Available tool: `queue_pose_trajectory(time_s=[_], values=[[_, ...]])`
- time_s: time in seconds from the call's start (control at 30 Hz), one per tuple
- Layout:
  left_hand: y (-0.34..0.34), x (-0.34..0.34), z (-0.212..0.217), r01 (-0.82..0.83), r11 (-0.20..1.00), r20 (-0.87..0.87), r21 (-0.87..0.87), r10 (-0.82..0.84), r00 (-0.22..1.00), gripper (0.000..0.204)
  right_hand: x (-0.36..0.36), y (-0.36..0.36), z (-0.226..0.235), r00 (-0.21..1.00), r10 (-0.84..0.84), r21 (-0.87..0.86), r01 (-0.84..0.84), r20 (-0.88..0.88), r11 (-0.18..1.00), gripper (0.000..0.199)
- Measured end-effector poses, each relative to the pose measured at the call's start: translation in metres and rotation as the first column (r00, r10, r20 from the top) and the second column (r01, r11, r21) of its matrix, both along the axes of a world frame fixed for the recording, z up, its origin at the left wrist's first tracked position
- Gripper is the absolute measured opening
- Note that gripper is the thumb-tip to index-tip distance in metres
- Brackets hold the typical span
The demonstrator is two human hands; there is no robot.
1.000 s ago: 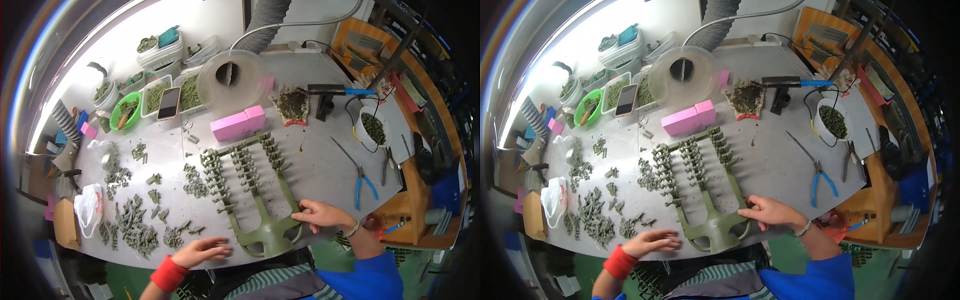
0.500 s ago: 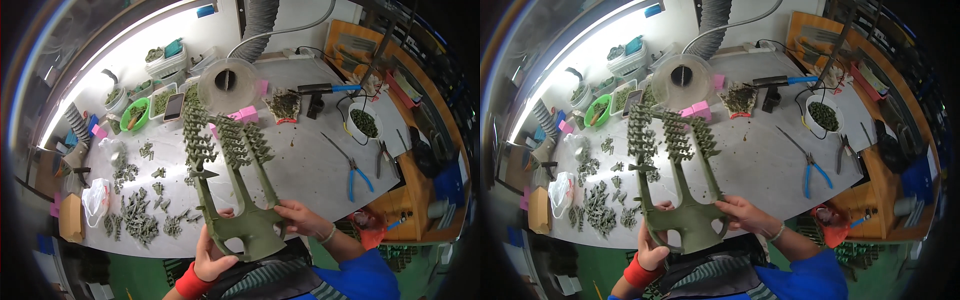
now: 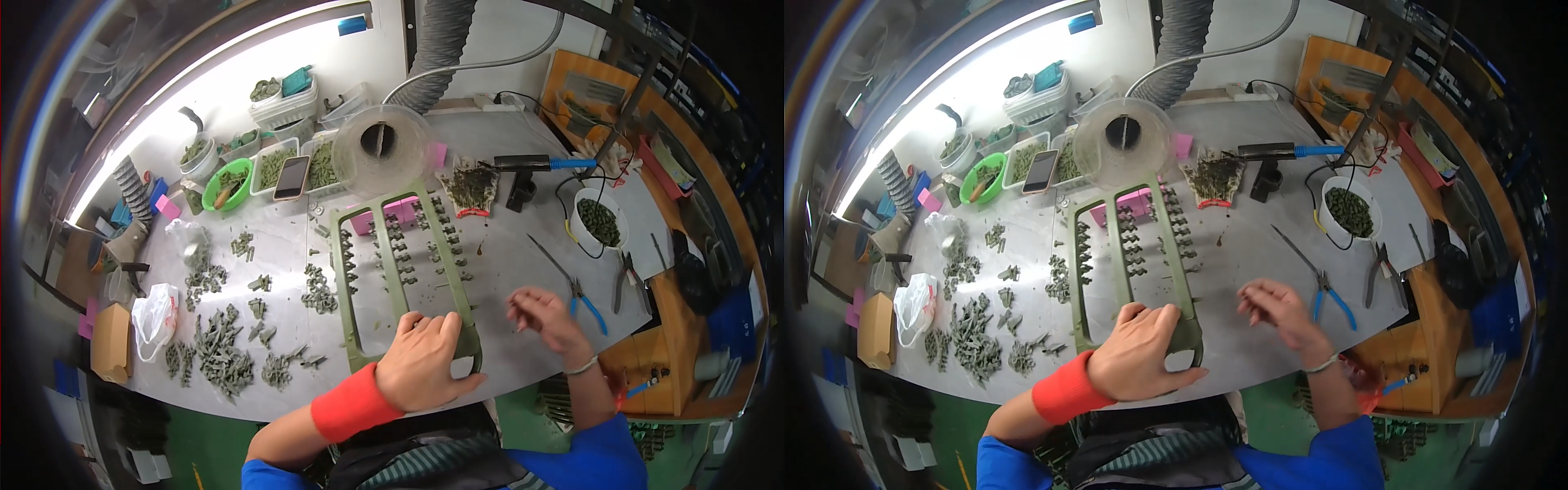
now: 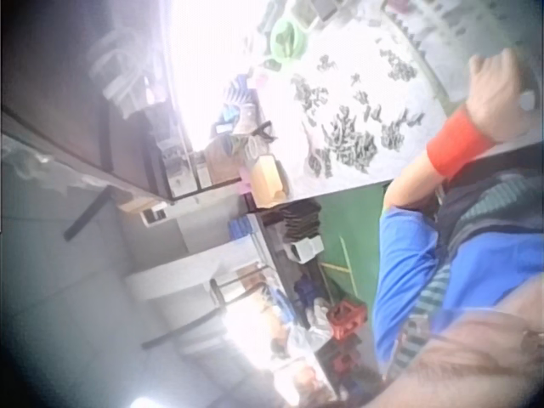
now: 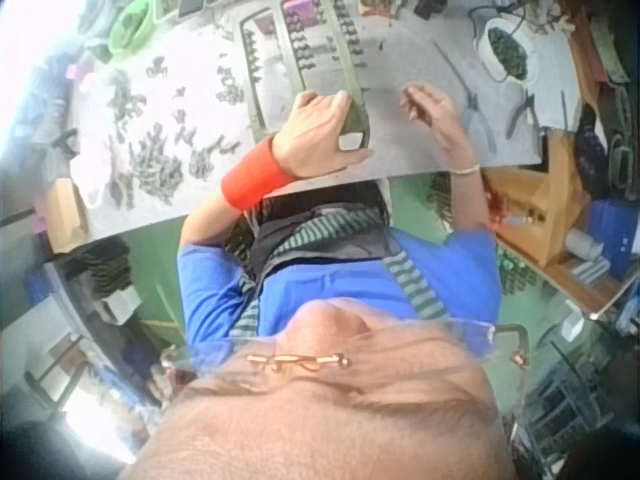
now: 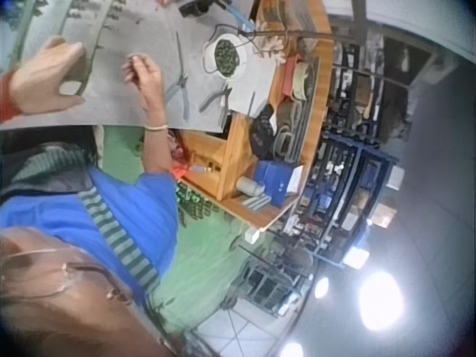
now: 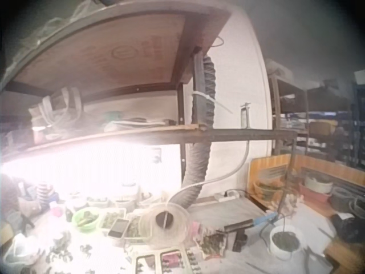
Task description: The person solders small plastic or rubber components onto a larger frame using a soldering iron, picking up individual pieces and pressing the heated tip against them to attach them to the frame one by one.
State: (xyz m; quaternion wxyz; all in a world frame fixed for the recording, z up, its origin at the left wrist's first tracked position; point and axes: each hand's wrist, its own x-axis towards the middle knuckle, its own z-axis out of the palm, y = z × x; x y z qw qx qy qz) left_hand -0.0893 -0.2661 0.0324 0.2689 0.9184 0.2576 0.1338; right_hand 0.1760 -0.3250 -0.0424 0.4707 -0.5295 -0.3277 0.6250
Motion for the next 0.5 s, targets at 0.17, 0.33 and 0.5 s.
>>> queue_pose_trajectory(time_s=[0.17, 0.33, 0.5], values=[[0.013, 0.028, -0.035, -0.012, 0.999, -0.111, 0.046, 0.017, 0.994, 0.061, 0.053, 0.019, 0.01, 0.974, -0.225, 0.132, 0.227, -0.026, 0.965, 0.02], [0.015, 0.042, -0.054, -0.058, 0.994, -0.117, 0.097, 0.07, 0.991, 0.063, 0.092, 0.07, 0.022, 0.893, -0.433, 0.171, 0.449, -0.124, 0.877, 0.02], [0.014, 0.054, -0.073, -0.073, 0.981, -0.136, 0.179, 0.098, 0.986, 0.065, 0.229, 0.169, -0.035, 0.678, -0.426, 0.172, 0.628, -0.599, 0.759, 0.029]])
